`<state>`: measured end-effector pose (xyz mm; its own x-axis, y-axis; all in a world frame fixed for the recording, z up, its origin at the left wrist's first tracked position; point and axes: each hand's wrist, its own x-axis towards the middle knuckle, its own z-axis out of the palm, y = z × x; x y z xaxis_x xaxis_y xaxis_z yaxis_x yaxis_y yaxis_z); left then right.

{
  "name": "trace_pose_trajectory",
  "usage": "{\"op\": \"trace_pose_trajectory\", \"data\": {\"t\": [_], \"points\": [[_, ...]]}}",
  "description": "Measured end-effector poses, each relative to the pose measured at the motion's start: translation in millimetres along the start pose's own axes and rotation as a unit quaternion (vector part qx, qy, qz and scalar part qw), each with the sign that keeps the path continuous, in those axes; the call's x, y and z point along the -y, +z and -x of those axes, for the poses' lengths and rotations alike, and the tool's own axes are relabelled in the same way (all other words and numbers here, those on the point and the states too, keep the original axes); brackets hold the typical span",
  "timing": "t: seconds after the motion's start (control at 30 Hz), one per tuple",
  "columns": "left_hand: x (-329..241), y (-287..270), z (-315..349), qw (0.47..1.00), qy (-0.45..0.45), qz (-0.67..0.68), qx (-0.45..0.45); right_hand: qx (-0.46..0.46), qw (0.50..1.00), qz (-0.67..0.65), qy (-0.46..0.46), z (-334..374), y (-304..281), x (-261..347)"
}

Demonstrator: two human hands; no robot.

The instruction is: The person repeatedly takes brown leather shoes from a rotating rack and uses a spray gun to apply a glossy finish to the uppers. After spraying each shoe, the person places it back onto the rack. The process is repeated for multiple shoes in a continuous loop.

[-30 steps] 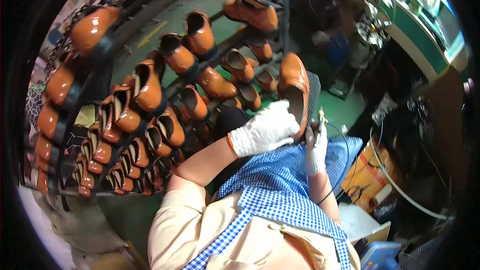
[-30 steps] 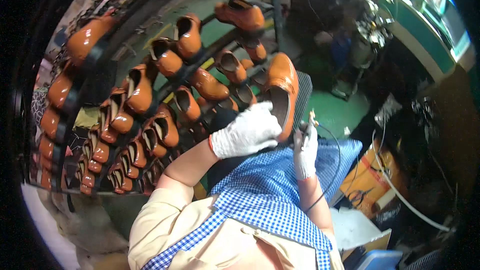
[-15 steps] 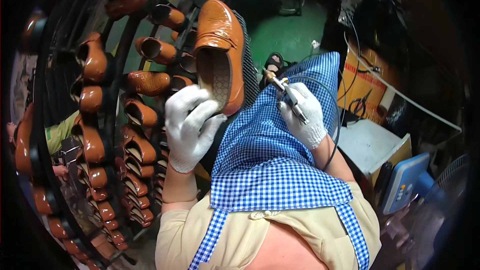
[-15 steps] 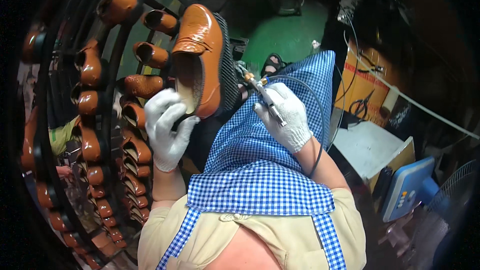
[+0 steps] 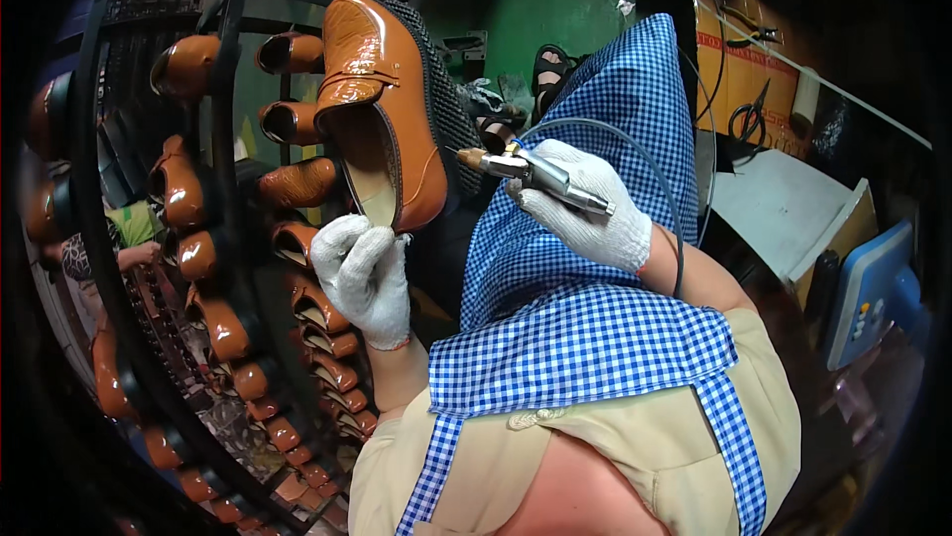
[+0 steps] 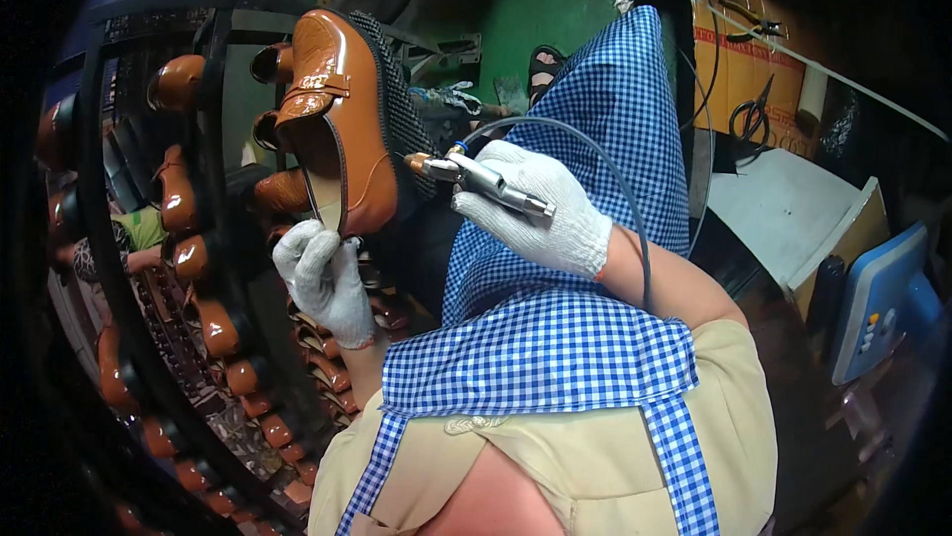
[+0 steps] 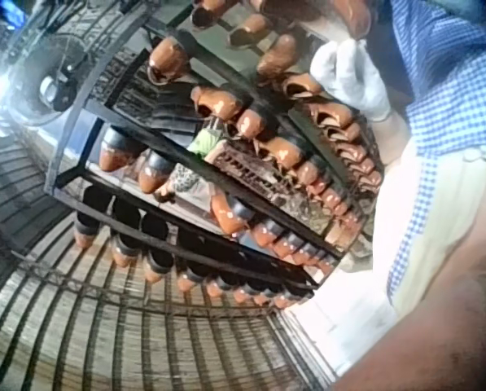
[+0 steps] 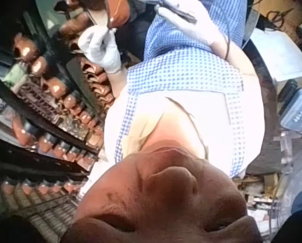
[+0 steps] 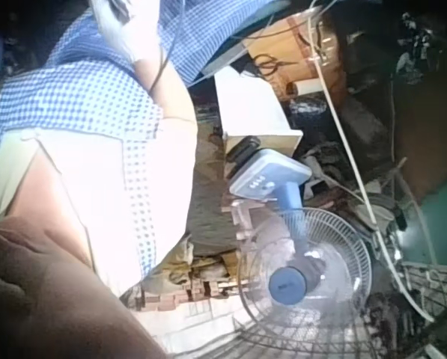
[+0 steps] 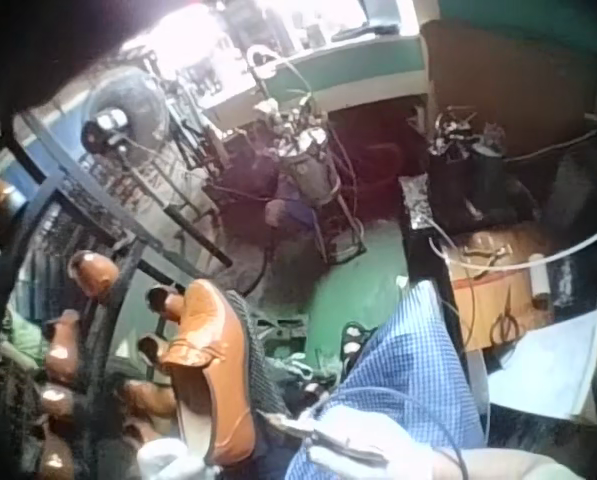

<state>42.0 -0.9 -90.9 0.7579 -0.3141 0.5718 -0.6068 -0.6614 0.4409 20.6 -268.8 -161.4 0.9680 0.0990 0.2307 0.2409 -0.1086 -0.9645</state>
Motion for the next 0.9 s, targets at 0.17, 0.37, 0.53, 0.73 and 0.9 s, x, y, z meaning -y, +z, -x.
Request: {"op": "trace_pose_trajectory", "data": {"t": [0.17, 0.37, 0.53, 0.73, 0.9], "points": [[-0.7, -0.5, -2.6, 1.0, -0.008, 0.001, 0.013, 0.007, 1.0, -0.012, 0.002, -3.6, 1.6, -4.5], [5.4, -2.1, 0.6, 1.0, -0.005, 0.026, 0.013, 0.008, 1.0, 0.016, -0.014, -10.0, 6.3, -1.7], [6.7, -5.3, -3.5, 1.0, 0.007, 0.02, 0.017, 0.022, 0.999, 0.027, 0.015, -7.1, 8.7, 2.8], [-2.7, -14.9, -20.5, 0.996, 0.039, -0.009, 0.083, 0.031, 0.998, 0.044, 0.021, 3.3, 3.8, 8.6], [-14.4, -18.7, -51.4, 0.981, 0.101, -0.03, 0.163, 0.022, 0.999, 0.047, 0.01, 12.3, -7.4, 10.4]]}}
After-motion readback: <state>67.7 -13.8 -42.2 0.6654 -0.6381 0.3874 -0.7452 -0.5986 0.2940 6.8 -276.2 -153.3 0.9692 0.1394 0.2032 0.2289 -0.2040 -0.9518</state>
